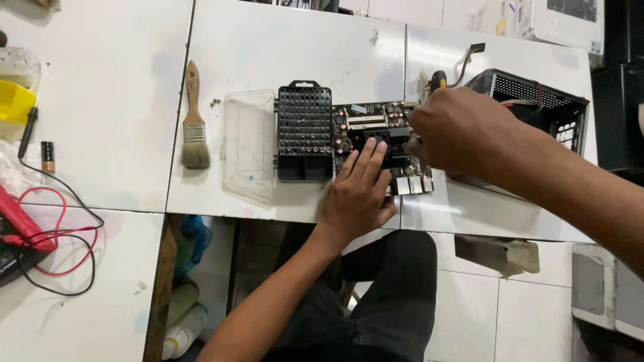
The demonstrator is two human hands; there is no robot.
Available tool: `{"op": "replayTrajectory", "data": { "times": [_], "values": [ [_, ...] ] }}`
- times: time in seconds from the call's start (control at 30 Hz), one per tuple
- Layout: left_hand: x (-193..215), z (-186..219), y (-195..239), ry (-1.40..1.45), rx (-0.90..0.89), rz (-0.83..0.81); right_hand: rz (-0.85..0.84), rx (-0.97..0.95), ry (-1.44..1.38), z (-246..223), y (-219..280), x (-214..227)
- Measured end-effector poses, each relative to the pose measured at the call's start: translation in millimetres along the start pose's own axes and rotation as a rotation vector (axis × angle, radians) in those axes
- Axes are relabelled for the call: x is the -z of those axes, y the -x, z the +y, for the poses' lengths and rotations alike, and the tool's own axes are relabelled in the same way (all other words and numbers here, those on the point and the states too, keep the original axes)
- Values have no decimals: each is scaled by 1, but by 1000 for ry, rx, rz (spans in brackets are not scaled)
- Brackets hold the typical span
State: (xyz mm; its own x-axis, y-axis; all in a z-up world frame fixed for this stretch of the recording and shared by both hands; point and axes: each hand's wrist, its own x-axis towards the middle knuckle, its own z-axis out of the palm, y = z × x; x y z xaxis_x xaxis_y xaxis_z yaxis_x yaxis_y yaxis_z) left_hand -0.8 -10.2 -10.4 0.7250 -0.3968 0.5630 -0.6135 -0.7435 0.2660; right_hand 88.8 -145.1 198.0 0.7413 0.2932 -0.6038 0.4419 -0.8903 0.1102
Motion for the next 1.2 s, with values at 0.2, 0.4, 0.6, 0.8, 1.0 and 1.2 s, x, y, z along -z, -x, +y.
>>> {"op": "replayTrajectory", "data": {
  "times": [0.2, 0.4, 0.6, 0.8, 1.0, 1.2],
  "values": [
    [-3, 0, 1, 0, 1, -1, -34, 182, 220, -9, -6, 0],
    [1, 0, -1, 30, 2, 17, 29, -35, 15, 9, -16, -16],
    [18, -3, -5, 78, -30, -49, -81, 68, 7, 5, -10, -3],
    [15, -4, -4, 50, -34, -70, -18, 87, 151, -6, -10, -6],
    [16, -4, -5, 75, -25, -58, 84, 30, 423, 0, -23, -3],
    [17, -4, -6, 83, -26, -47, -67, 211, 185, 1, -18, -16]
  ]
}}
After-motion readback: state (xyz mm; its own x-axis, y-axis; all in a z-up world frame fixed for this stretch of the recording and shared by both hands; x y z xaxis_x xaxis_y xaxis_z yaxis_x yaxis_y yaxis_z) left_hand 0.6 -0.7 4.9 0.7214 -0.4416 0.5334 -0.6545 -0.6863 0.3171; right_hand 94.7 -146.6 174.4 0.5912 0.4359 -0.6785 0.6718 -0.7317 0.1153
